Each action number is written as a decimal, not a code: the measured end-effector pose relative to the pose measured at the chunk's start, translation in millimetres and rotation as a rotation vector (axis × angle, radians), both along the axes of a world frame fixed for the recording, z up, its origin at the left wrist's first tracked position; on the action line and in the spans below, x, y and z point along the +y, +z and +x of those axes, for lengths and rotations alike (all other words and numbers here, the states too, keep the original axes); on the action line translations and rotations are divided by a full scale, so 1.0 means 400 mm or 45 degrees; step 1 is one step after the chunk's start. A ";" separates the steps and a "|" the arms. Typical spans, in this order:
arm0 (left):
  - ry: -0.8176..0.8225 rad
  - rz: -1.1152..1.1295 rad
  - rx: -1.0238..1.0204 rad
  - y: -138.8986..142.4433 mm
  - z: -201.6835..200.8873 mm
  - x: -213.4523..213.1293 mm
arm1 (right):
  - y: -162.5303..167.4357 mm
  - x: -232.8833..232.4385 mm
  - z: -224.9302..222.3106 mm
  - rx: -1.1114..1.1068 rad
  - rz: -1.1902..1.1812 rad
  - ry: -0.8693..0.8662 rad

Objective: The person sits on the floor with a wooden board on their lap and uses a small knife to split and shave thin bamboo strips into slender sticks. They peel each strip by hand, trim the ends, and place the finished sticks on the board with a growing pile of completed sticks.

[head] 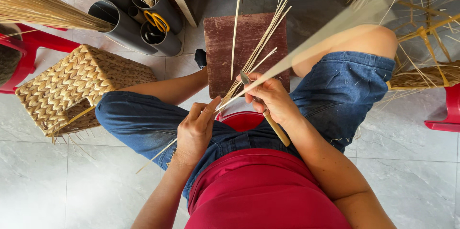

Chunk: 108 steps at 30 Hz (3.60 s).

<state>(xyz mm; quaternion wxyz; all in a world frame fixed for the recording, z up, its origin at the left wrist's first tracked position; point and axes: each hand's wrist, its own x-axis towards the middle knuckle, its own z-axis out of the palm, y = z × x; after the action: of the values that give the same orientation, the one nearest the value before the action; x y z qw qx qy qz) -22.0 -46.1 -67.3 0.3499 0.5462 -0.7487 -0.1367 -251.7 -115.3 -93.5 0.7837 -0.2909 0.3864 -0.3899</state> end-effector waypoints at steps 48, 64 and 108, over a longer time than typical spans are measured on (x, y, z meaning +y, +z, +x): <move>-0.111 1.410 1.519 -0.037 0.093 0.036 | 0.036 -0.006 -0.086 -0.480 -0.189 0.048; -0.172 1.425 1.348 -0.041 0.091 0.042 | 0.019 0.002 -0.061 -0.589 -0.103 -0.017; -0.072 0.802 1.979 -0.033 -0.014 -0.381 | 0.130 0.099 0.003 0.786 -1.258 0.260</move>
<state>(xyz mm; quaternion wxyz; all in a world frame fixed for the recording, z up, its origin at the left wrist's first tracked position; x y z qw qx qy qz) -27.7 -198.4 -80.3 0.5939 0.3498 -0.2347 -0.6855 -250.6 -75.6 -41.6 0.4401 -0.7572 0.3392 -0.3433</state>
